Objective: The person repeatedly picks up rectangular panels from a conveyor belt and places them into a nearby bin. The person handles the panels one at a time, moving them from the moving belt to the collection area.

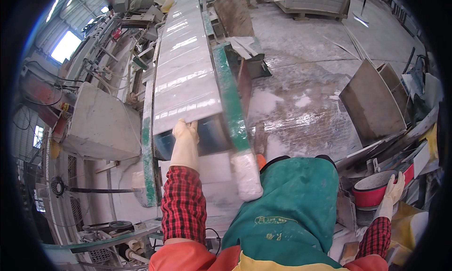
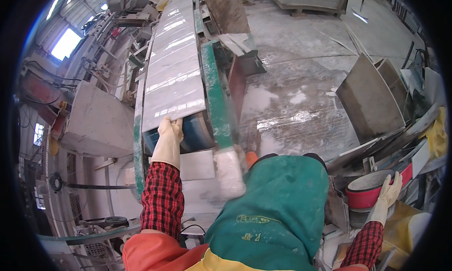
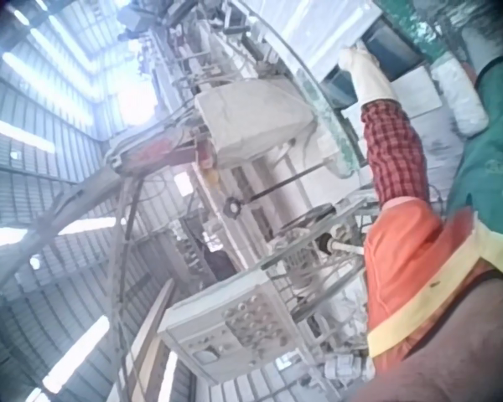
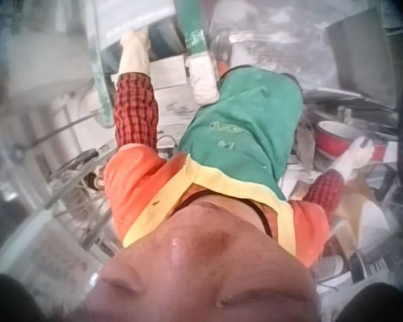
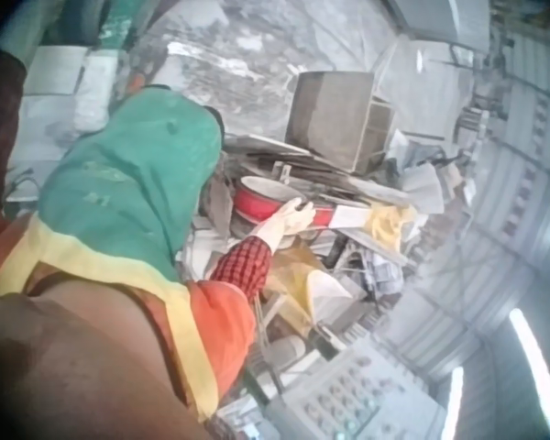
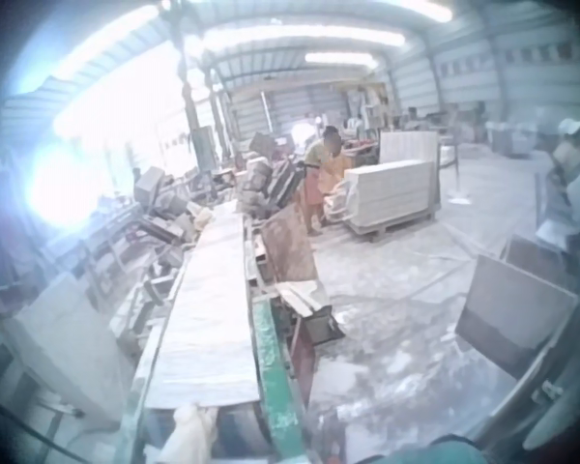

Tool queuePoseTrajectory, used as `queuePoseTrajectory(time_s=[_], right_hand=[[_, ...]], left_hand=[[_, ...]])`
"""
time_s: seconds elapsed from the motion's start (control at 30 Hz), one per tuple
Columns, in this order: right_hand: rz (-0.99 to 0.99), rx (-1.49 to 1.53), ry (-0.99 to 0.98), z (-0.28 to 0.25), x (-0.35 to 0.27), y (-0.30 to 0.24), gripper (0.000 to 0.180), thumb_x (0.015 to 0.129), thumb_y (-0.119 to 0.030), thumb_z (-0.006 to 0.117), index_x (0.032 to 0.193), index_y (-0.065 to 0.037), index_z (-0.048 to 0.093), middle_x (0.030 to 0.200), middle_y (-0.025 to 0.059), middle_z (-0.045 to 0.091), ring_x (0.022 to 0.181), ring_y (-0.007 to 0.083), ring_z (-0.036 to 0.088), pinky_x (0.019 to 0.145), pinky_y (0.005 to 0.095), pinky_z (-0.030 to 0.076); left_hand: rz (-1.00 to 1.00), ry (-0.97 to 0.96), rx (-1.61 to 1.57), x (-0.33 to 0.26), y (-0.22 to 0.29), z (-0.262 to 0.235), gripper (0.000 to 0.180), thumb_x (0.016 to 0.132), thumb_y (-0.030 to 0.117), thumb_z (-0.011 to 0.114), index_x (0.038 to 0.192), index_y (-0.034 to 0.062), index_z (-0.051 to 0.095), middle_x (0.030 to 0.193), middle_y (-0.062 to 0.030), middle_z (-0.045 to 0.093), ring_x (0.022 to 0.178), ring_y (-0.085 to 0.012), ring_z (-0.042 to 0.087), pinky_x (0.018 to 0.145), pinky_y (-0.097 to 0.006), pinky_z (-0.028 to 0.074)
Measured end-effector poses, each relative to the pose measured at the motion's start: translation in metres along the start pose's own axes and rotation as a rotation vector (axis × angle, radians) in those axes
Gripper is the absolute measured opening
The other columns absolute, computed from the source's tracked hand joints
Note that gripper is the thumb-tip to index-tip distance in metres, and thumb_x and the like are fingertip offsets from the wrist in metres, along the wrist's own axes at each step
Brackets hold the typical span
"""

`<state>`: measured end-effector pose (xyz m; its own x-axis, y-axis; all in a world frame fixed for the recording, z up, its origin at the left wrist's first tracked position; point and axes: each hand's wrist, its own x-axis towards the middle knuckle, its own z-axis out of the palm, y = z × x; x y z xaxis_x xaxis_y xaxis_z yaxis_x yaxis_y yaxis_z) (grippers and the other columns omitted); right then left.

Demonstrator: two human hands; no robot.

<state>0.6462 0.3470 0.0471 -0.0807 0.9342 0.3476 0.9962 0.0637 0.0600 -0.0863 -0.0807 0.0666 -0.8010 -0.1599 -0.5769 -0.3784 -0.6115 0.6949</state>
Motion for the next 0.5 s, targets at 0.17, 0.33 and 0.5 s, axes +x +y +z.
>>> queuePoseTrajectory(time_s=[0.17, 0.33, 0.5], right_hand=[[-0.004, -0.019, -0.004, -0.008, -0.007, -0.01, 0.048, 0.097, -0.032, 0.058, 0.139, -0.009, 0.055, 0.146, 0.0164, 0.05, 0.135, 0.0335, 0.046, 0.114, 0.0421, 0.034], [0.031, -0.032, -0.007, -0.015, -0.018, -0.022, 0.048, 0.097, -0.032, 0.059, 0.141, -0.013, 0.054, 0.149, 0.0151, 0.048, 0.137, 0.0339, 0.044, 0.116, 0.0426, 0.032], [0.001, -0.048, 0.017, -0.012, -0.023, -0.02, 0.048, 0.098, -0.033, 0.056, 0.141, -0.012, 0.053, 0.15, 0.0157, 0.047, 0.138, 0.0347, 0.042, 0.117, 0.0445, 0.029]], left_hand=[[0.008, -0.044, -0.036, 0.002, 0.006, -0.002, 0.04, 0.104, 0.014, 0.04, 0.139, -0.0066, 0.04, 0.139, -0.0203, 0.054, 0.125, -0.0369, 0.057, 0.1, -0.05, 0.056], [0.025, -0.056, -0.013, 0.015, 0.011, -0.007, 0.042, 0.104, 0.013, 0.04, 0.141, -0.0062, 0.038, 0.141, -0.0216, 0.052, 0.126, -0.0372, 0.055, 0.101, -0.049, 0.055], [-0.05, -0.071, -0.019, 0.002, 0.014, -0.006, 0.042, 0.104, 0.017, 0.039, 0.141, -0.0042, 0.042, 0.144, -0.017, 0.051, 0.128, -0.0344, 0.054, 0.107, -0.045, 0.05]])
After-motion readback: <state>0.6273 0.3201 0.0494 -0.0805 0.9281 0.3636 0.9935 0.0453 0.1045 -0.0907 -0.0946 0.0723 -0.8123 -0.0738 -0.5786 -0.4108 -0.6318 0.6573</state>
